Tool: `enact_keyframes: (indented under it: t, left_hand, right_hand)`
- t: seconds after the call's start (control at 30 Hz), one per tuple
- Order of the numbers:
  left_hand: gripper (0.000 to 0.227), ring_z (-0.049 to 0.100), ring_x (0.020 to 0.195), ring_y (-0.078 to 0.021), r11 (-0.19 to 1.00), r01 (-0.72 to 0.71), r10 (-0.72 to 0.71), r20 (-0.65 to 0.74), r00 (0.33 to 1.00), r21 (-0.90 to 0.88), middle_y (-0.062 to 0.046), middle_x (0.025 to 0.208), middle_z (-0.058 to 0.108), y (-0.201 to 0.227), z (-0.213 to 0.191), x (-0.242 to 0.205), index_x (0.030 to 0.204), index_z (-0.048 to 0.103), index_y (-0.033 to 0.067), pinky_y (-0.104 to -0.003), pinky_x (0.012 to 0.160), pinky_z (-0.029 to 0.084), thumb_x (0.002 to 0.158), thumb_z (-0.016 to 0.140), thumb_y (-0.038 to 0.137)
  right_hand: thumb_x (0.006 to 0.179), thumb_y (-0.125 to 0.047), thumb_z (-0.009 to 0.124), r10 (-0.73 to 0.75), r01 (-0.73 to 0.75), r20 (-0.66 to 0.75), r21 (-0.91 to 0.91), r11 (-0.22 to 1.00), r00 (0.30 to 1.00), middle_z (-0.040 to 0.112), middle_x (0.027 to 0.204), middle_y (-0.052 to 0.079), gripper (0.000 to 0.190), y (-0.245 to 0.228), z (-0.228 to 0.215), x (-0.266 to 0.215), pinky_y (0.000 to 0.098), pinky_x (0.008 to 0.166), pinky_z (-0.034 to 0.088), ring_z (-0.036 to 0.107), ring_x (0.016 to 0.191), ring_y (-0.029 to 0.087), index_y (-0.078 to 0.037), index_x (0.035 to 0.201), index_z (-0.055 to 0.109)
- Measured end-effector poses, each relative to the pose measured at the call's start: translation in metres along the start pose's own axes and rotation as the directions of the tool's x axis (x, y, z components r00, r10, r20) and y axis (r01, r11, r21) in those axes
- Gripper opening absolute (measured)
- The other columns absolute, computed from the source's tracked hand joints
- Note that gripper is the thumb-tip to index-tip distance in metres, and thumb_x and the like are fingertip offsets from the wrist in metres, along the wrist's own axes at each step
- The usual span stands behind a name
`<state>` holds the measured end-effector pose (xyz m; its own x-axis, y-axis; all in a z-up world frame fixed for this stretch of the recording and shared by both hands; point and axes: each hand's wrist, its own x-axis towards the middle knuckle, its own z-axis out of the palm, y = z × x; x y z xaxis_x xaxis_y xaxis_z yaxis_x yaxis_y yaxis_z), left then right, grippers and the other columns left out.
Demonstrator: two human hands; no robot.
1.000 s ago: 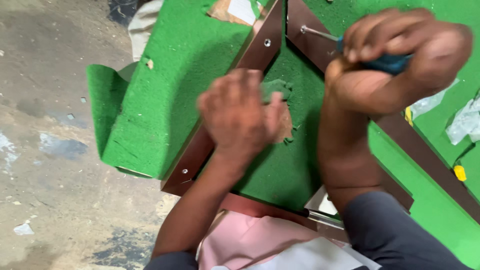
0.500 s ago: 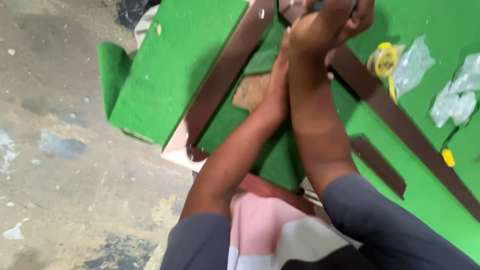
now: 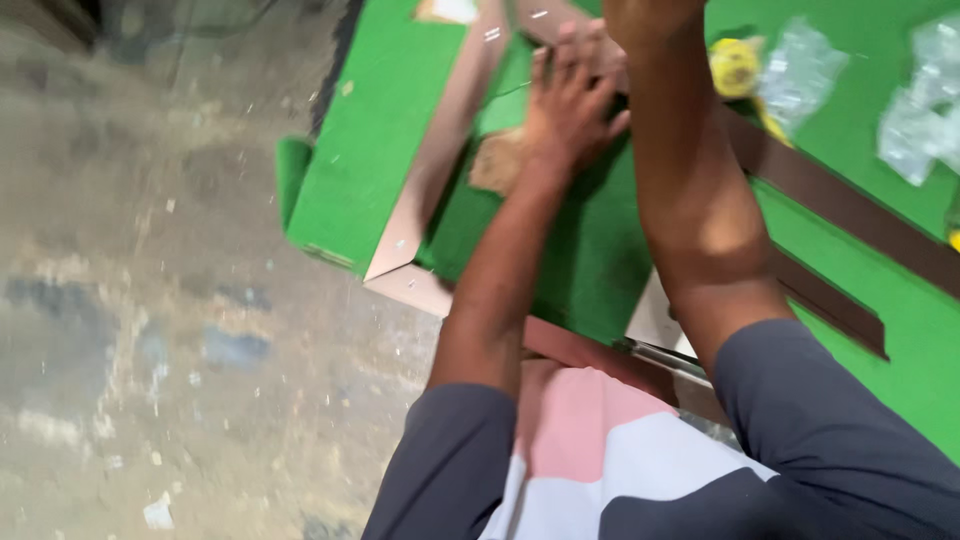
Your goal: The person inserts plastic strips into copper-colored metal profiles, aligns them on a green workbench, and fastens them with screws using a screwdriver. The person also handles small metal brackets and screws from a plastic bag.
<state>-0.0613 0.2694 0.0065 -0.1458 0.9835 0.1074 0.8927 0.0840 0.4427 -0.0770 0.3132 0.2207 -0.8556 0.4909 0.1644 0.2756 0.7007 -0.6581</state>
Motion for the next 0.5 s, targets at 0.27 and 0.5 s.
enact_keyframes:
  t: [0.27, 0.5]
  left_hand:
    - [0.045, 0.039, 0.140, -0.0382, 0.984, -0.168, 0.157, -0.173, 0.972, -0.052, -0.016, 0.148, 0.053, -0.014, -0.045, -0.020, 0.129, 0.069, 0.0097, -0.060, 0.114, 0.027, 0.093, 0.073, 0.037]
    - [0.023, 0.060, 0.130, -0.0407, 0.982, -0.135, 0.077, -0.370, 0.926, -0.133, -0.018, 0.127, 0.068, 0.002, -0.099, -0.170, 0.120, 0.068, -0.0001, -0.054, 0.112, 0.042, 0.100, 0.072, 0.010]
  right_hand:
    - [0.082, -0.030, 0.073, 0.109, -0.112, -0.029, -0.345, 0.932, 0.994, 0.065, 0.066, 0.019, 0.022, -0.001, -0.014, -0.141, 0.0510, 0.046, 0.048, 0.063, 0.053, 0.038, -0.009, 0.074, 0.070]
    - [0.077, -0.042, 0.075, -0.016, -0.079, -0.268, -0.342, 0.936, 0.963, 0.069, 0.103, 0.016, 0.032, 0.073, 0.047, -0.247, 0.0484, 0.084, 0.051, 0.067, 0.097, 0.034, -0.012, 0.090, 0.072]
